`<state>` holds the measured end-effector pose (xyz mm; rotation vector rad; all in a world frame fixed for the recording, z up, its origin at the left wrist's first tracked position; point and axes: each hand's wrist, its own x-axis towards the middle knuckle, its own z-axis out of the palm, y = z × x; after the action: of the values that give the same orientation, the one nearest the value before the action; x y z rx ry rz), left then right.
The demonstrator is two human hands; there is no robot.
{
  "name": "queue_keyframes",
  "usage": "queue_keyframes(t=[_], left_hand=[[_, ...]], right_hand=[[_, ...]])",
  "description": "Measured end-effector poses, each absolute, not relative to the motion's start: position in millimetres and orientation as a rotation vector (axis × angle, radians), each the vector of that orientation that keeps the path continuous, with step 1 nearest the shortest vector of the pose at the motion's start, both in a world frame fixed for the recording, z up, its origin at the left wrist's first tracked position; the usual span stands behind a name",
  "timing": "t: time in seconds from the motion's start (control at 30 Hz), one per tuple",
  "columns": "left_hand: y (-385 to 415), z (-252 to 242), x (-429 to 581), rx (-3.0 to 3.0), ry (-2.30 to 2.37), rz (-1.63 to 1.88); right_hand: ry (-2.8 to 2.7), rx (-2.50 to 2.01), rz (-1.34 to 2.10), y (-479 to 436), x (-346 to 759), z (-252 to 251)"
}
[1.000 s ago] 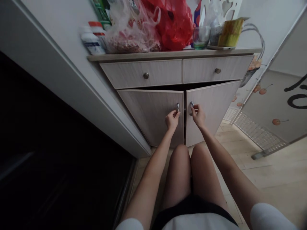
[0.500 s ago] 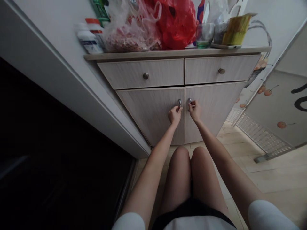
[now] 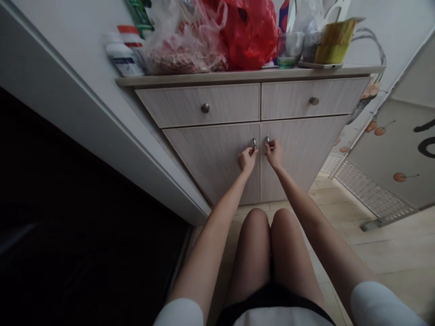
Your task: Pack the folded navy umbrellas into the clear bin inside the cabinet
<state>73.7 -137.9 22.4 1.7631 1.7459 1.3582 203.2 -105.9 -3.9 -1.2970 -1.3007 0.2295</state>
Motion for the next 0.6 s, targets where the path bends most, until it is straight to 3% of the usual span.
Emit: queue_keyframes(t=[0.6], left_hand=[[-126.8,19.3,69.0,1.791,1.682,1.368]], right_hand=[[-1.331,-1.316,0.286,-106.6,205.8,-2.1]])
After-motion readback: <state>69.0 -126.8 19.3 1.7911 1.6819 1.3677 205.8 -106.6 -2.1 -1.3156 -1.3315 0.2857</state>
